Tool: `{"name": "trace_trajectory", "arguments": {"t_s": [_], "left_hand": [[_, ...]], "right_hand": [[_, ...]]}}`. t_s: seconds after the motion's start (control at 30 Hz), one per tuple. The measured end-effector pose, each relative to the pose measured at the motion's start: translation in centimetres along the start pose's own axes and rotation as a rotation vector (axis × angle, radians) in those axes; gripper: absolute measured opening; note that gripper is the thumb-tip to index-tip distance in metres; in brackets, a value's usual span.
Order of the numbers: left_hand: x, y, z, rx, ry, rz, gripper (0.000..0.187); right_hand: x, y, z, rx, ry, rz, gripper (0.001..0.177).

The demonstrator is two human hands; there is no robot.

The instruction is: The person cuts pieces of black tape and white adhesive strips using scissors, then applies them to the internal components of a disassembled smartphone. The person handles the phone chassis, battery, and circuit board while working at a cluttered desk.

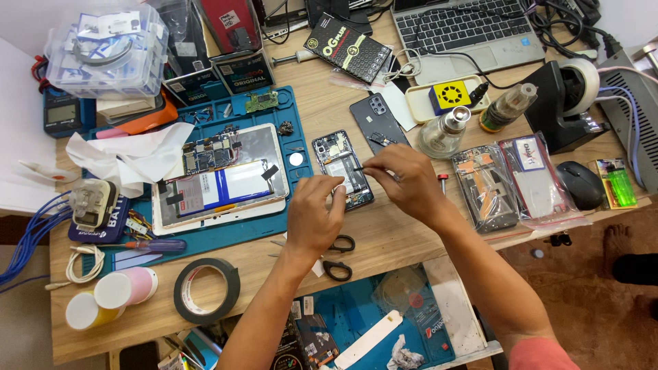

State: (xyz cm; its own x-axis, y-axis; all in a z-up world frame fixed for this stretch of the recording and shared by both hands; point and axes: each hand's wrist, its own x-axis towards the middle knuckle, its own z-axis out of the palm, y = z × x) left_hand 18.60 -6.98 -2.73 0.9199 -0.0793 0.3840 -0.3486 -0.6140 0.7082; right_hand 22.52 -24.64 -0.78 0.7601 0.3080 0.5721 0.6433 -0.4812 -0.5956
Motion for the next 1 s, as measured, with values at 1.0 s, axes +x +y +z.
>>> {"name": "trace_trajectory", "arguments": {"t_s": [1.0], "left_hand": [[3.0,-4.9,3.1,0.456,-0.015,0.118,0.026]], "right_hand": [[1.5,7.2,5.9,-0.151,-0.155,0.201,0.003]]}}
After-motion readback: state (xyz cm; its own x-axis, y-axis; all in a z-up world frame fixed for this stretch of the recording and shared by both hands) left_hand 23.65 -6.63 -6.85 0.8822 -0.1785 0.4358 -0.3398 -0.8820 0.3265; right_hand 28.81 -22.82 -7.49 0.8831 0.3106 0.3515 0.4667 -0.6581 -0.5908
